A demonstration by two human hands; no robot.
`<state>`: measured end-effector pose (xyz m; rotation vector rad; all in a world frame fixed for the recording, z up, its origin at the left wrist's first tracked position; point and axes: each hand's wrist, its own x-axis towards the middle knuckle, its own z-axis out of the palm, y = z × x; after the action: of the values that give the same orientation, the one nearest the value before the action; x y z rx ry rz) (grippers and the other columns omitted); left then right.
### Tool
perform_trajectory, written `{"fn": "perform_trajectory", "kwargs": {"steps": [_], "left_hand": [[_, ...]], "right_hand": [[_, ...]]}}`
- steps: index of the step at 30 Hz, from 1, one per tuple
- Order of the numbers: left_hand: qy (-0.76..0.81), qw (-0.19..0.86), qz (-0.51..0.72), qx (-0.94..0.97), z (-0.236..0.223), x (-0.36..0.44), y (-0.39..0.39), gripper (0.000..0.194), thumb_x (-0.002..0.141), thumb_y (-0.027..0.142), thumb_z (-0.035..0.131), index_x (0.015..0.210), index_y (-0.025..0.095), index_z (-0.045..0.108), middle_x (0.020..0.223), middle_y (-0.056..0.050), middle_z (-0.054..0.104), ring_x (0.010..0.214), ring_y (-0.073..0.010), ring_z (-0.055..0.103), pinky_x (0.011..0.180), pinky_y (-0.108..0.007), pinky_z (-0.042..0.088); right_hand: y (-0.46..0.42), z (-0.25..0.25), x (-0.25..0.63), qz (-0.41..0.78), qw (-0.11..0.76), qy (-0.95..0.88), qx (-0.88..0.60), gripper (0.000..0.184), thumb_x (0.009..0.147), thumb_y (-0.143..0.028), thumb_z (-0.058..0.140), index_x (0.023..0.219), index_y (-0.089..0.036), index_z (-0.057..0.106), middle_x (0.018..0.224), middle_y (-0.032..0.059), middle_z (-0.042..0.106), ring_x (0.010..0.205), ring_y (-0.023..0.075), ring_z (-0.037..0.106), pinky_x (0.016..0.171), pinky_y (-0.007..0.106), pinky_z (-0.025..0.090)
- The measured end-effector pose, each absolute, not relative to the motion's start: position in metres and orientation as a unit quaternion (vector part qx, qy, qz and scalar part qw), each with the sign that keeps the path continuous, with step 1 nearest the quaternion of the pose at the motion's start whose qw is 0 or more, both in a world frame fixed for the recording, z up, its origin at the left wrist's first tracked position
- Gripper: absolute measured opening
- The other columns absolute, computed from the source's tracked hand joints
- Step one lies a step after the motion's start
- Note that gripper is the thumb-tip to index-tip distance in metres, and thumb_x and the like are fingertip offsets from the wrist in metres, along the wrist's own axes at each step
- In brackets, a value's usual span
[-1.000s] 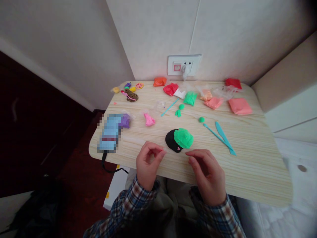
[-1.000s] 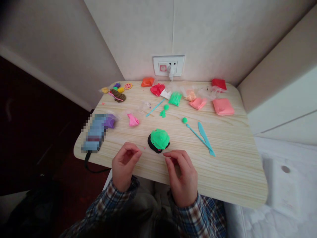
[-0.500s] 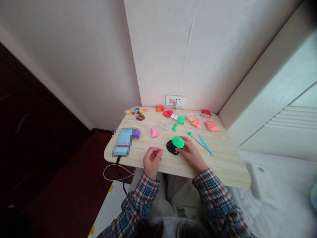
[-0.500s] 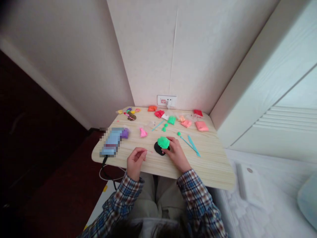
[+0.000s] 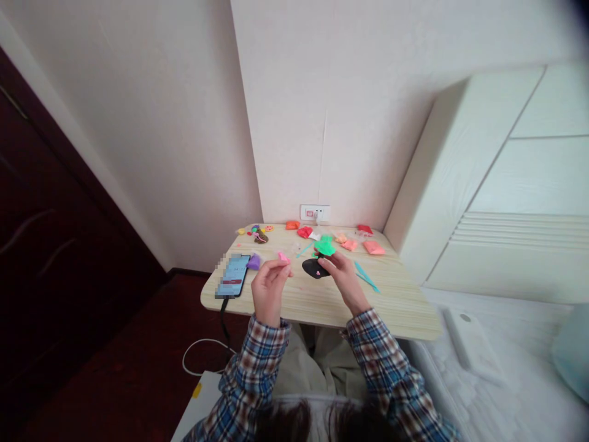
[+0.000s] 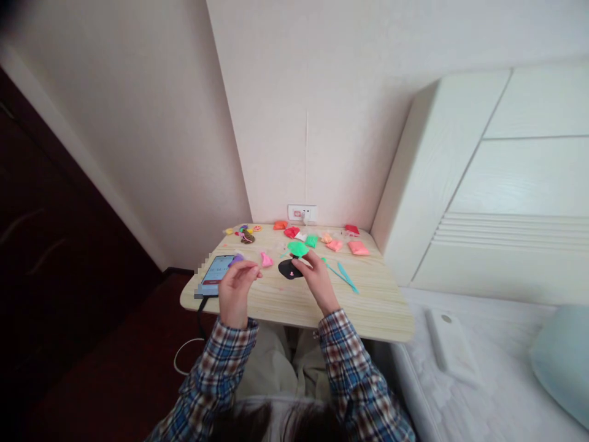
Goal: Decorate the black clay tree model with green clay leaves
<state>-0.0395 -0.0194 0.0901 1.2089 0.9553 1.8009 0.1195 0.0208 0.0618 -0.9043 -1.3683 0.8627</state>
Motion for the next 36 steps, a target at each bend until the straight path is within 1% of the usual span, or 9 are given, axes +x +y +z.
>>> {"fn": "perform_trajectory", "kwargs": {"steps": [3,7,12,17,21,23,29,32,36], "left_hand": [[0.344,0.333,0.723,0.498,0.120,-0.040,-0.032,0.012,0.071,0.022,0.071,0.079,0.016,0.065,0.076,-0.001,0.067,0.072,-0.0113,0.063,0.070,-0.022,0.051],[0.308,0.272,0.737,0.536,0.157,-0.041,-0.053,0.006,0.074,0.020,0.068,0.079,0.017,0.065,0.079,-0.001,0.066,0.075,-0.0117,0.063,0.066,-0.020,0.051],[0.322,0.178,0.721,0.588,0.181,-0.048,-0.082,0.003,0.077,0.014,0.065,0.077,0.017,0.066,0.080,-0.001,0.065,0.078,-0.0126,0.061,0.075,-0.023,0.051],[0.309,0.115,0.712,0.620,0.193,-0.057,-0.099,0.010,0.078,0.010,0.063,0.078,0.019,0.067,0.080,0.000,0.065,0.080,-0.0143,0.060,0.077,-0.027,0.050],[0.292,0.086,0.722,0.621,0.199,-0.061,-0.108,0.013,0.078,0.009,0.062,0.080,0.020,0.068,0.081,0.000,0.065,0.079,-0.0138,0.060,0.077,-0.027,0.050],[0.292,0.077,0.722,0.623,0.200,-0.063,-0.114,0.015,0.079,0.008,0.061,0.081,0.021,0.068,0.082,0.001,0.064,0.080,-0.0133,0.060,0.076,-0.027,0.050],[0.272,0.072,0.705,0.651,0.207,-0.063,-0.128,0.017,0.079,0.008,0.061,0.083,0.022,0.069,0.081,0.000,0.064,0.079,-0.0137,0.060,0.072,-0.026,0.051],[0.265,0.096,0.692,0.665,0.214,-0.061,-0.128,0.016,0.077,0.007,0.063,0.084,0.021,0.067,0.080,0.000,0.064,0.078,-0.0144,0.061,0.075,-0.028,0.052],[0.256,0.121,0.683,0.673,0.214,-0.059,-0.132,0.014,0.077,0.006,0.062,0.078,0.020,0.063,0.075,0.000,0.063,0.075,-0.0136,0.060,0.072,-0.028,0.052]], "right_hand": [[0.008,0.097,0.112,0.381,0.628,-0.576,-0.358,0.030,0.081,-0.037,0.057,0.105,-0.019,0.061,0.110,0.0080,0.067,0.103,0.0194,0.061,0.090,0.038,0.048],[-0.016,0.147,0.099,0.416,0.658,-0.554,-0.295,0.019,0.078,-0.032,0.063,0.091,-0.019,0.064,0.101,0.0052,0.069,0.098,0.0185,0.063,0.092,0.039,0.048],[-0.061,0.187,0.095,0.372,0.627,-0.622,-0.286,0.023,0.083,-0.028,0.056,0.104,-0.022,0.063,0.108,0.0046,0.068,0.103,0.0171,0.062,0.097,0.040,0.046],[-0.098,0.196,0.107,0.365,0.570,-0.668,-0.309,0.031,0.084,-0.026,0.057,0.115,-0.028,0.060,0.118,0.0032,0.064,0.116,0.0197,0.056,0.101,0.042,0.044],[-0.109,0.198,0.114,0.393,0.526,-0.707,-0.261,0.053,0.075,-0.025,0.068,0.125,-0.031,0.053,0.127,0.0038,0.058,0.119,0.0230,0.054,0.099,0.045,0.045],[-0.111,0.200,0.114,0.385,0.527,-0.713,-0.257,0.057,0.073,-0.022,0.070,0.126,-0.033,0.052,0.127,0.0029,0.058,0.118,0.0224,0.055,0.098,0.044,0.046],[-0.125,0.209,0.111,0.301,0.523,-0.730,-0.322,0.035,0.076,-0.021,0.064,0.110,-0.031,0.065,0.112,0.0017,0.068,0.099,0.0207,0.066,0.084,0.038,0.056],[-0.133,0.214,0.113,0.245,0.533,-0.740,-0.329,0.036,0.076,-0.022,0.065,0.110,-0.033,0.065,0.106,0.0002,0.070,0.094,0.0211,0.067,0.083,0.038,0.057],[-0.141,0.217,0.115,0.191,0.557,-0.731,-0.345,0.039,0.076,-0.024,0.065,0.114,-0.034,0.063,0.109,0.0011,0.069,0.098,0.0234,0.066,0.085,0.041,0.056]]}}
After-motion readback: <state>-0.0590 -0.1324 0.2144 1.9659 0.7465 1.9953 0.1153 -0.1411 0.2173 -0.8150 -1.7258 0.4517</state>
